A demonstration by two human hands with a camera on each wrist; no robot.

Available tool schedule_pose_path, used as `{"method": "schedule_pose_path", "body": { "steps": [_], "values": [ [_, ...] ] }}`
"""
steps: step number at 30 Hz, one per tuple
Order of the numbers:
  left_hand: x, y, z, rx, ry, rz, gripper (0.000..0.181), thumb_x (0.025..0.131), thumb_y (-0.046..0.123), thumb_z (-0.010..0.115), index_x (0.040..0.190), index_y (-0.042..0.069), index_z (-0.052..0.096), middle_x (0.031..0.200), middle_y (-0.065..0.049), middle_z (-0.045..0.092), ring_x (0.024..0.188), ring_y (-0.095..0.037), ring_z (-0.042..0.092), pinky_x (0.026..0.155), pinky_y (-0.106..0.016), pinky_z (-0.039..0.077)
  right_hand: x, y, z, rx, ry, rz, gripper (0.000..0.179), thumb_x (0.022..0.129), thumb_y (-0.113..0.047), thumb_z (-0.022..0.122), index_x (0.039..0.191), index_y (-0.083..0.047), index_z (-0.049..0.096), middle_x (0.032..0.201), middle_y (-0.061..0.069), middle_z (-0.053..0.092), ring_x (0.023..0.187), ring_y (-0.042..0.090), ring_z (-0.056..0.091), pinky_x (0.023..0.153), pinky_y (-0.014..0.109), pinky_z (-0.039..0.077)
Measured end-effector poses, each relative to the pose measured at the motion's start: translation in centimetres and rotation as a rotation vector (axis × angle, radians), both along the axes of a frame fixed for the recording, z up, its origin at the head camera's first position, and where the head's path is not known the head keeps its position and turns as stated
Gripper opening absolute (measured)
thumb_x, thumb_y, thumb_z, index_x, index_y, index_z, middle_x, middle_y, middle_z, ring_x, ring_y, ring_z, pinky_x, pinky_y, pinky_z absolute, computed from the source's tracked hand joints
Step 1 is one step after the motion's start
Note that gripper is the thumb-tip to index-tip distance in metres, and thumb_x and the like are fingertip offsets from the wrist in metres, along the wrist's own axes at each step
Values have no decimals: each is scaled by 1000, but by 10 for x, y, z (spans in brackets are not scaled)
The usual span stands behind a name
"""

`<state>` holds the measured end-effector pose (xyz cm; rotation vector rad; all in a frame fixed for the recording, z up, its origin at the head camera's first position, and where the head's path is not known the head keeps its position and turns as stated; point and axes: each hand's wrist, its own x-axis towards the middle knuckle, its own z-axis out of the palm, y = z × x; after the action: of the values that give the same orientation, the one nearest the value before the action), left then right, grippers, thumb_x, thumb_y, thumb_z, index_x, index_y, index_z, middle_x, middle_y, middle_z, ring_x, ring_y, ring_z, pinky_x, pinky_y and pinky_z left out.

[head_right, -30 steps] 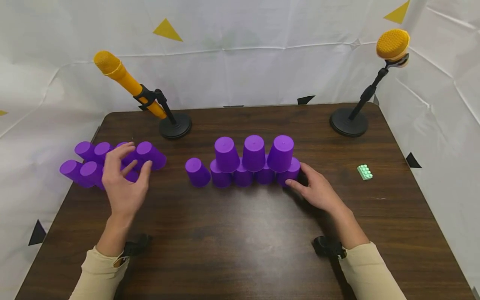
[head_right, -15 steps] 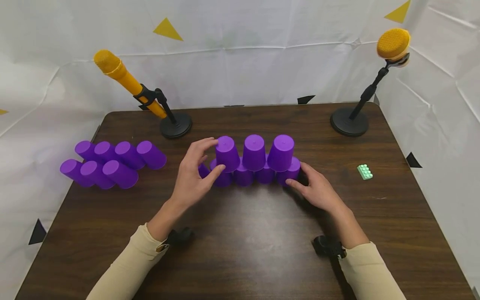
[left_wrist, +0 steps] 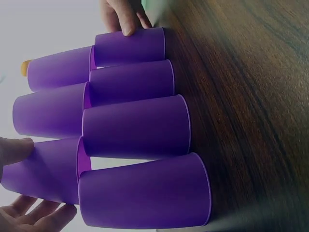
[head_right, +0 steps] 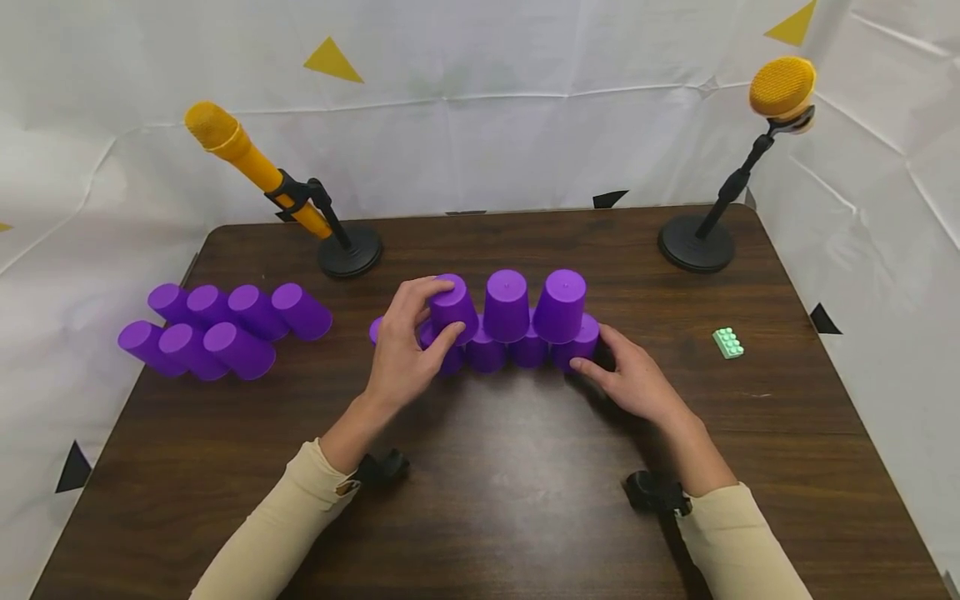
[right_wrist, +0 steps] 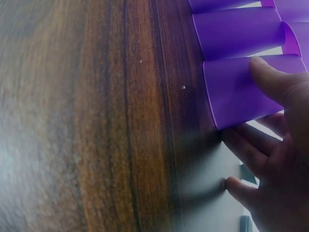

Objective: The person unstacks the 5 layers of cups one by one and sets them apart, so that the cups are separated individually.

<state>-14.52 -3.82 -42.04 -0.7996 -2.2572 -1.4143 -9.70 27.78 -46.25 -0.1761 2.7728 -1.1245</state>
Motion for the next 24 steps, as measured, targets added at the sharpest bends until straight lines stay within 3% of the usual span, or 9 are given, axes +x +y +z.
{"method": "schedule_pose_path", "body": {
  "steps": [6, 12, 18, 20, 24],
  "values": [
    [5, -9, 3, 79, -4, 0, 43, 84, 6, 77, 123, 12, 60, 127, -7, 55, 111, -19, 59, 89, -34, 53, 0, 0, 0, 3, 6, 1, 71, 95, -42, 63, 148, -3, 37, 143, 25, 46, 133, 44, 40, 105, 64, 31],
    [21, -40, 13, 181, 7, 61, 40, 83, 1, 77, 119, 8, 60, 125, -7, 57, 113, -21, 59, 92, -39, 53, 0, -1, -1, -4, 13, 4, 70, 95, -41, 64, 148, -4, 37, 144, 24, 46, 134, 44, 39, 105, 63, 31],
    [37, -85, 27, 194, 42, 237, 40, 77, -14, 75, 113, -7, 59, 120, -19, 59, 108, -27, 60, 89, -41, 54, 0, -1, -1, -7, 13, 4, 70, 95, -41, 64, 148, -4, 37, 144, 24, 46, 134, 44, 39, 105, 63, 31],
    [38, -103, 23, 168, 40, 306, 40, 77, -13, 75, 113, -7, 59, 118, -18, 60, 107, -25, 60, 87, -42, 54, 0, -1, -1, -4, 12, 3, 70, 95, -41, 64, 148, -4, 37, 143, 25, 46, 134, 44, 40, 105, 63, 31],
    [29, -139, -2, 102, -14, 439, 42, 78, -8, 77, 116, 1, 61, 114, -14, 61, 104, -26, 60, 86, -50, 54, 0, -1, 0, -1, 2, -4, 70, 95, -41, 64, 147, -4, 38, 143, 25, 47, 133, 44, 40, 105, 64, 31]
  ]
}}
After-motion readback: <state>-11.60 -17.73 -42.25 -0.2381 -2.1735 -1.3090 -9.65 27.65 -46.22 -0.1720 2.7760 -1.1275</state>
